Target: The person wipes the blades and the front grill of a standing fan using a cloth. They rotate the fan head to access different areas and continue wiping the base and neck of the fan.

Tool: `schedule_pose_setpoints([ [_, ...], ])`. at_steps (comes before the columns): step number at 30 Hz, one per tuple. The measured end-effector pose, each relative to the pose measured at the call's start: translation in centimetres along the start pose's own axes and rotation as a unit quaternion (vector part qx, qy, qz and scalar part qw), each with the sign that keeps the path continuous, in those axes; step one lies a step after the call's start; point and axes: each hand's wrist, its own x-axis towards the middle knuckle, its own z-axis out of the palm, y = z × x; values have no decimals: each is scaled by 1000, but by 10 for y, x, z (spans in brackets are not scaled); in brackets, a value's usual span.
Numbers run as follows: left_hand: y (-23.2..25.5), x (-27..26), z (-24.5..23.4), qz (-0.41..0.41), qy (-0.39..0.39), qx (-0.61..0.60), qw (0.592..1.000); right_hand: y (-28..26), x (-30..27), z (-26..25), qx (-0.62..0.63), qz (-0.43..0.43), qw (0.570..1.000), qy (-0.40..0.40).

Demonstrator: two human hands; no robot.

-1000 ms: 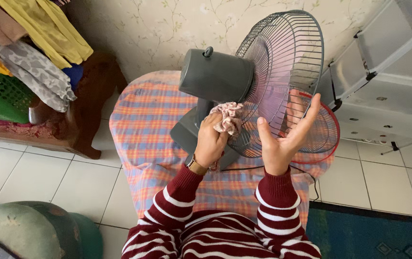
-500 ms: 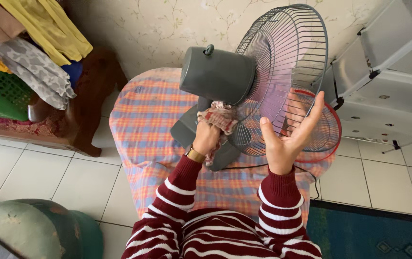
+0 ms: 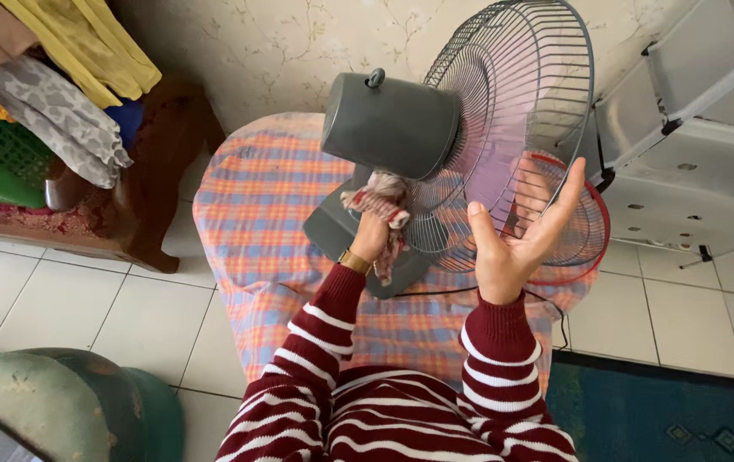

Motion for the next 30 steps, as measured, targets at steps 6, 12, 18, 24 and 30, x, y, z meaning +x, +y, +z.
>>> schedule_pose_setpoints([
  [6,-3,-53,49,-146,44,-174,973,-1,-2,3,8,-7,1000,10],
  [12,41,-80,51,-84,17,115,990,0,-1,4,65,-7,998,9],
  [18,160,-41,-47,-165,79,-79,980,2,-2,5,98,1,995,10],
  [24,242,-3,-111,-108,164,-222,955,4,-3,4,72,-14,997,5],
  [30,257,-1,-119,38,159,-112,980,2,-5,6,100,-14,995,5],
])
